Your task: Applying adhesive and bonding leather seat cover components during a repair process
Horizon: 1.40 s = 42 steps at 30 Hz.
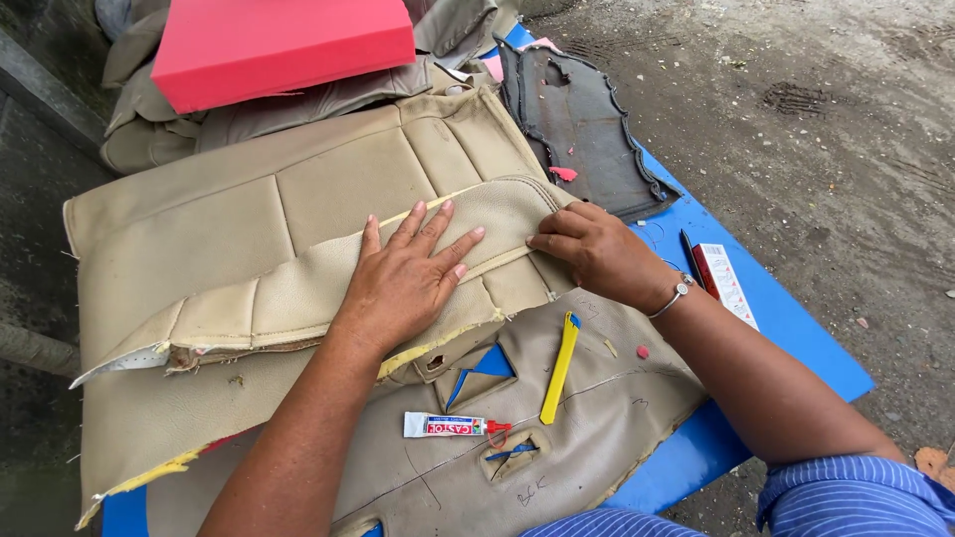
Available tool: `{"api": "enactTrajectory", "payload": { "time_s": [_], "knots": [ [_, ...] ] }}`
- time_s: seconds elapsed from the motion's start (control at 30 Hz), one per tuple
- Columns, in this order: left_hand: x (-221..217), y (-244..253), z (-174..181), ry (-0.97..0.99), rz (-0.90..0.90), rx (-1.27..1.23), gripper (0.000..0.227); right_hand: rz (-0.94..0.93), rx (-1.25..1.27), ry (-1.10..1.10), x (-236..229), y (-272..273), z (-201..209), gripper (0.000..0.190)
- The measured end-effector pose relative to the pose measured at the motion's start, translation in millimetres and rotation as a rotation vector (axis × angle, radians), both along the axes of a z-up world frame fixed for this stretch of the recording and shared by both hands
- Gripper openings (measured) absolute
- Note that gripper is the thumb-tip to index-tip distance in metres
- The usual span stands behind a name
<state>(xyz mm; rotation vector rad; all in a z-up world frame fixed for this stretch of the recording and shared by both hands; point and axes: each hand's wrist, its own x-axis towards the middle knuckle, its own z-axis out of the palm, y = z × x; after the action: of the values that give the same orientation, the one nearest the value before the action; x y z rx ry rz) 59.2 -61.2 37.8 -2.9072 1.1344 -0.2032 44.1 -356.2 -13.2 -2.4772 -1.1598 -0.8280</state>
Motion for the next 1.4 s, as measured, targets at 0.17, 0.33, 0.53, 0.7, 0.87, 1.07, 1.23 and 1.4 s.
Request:
{"api": "enactTrajectory", "payload": {
  "time_s": [0.17,0.33,0.53,0.7,0.87,1.07,1.23,1.4],
  "knots": [
    [-3.8,-0.2,-2.9,-0.042,-0.002,-0.014,0.046,-0.051,0.11,0.136,-3.0,-1.9,15.8,0.039],
    [-3.2,-0.8,-9.1,-0.08,0.008,-0.042,0.046,-0.124,-0.032,0.294,-25.4,33.3,11.5,0.058],
    [-3.7,-0.2,-20.4,-0.102,0.02,-0.057,0.061,-0.263,-0.228,0.353,-31.3,43.0,18.6,0.077],
    [-1.6,8.1,-29.6,-0.155,0.003,-0.245,0.099,-0.183,-0.109,0.315,-28.7,107.0,32.0,0.072],
    [-43.9,92.7,10.3,-0.108,0.128,-0.176,0.088,-0.26,-0.237,0.324,-20.8,110.3,16.9,0.074],
    [-53.9,206.2,-11.6,-0.292,0.163,-0.183,0.053,-0.32,-0.392,0.316,-39.5,158.8,57.0,0.077],
    [-50.7,212.4,-30.8,-0.511,0.054,-0.267,0.029,-0.104,-0.377,0.142,-34.3,196.2,44.2,0.063],
    [-52.0,219.3,-40.5,-0.504,0.066,-0.291,0.013,-0.091,-0.315,0.02,-33.9,201.2,40.9,0.06]
  ]
}}
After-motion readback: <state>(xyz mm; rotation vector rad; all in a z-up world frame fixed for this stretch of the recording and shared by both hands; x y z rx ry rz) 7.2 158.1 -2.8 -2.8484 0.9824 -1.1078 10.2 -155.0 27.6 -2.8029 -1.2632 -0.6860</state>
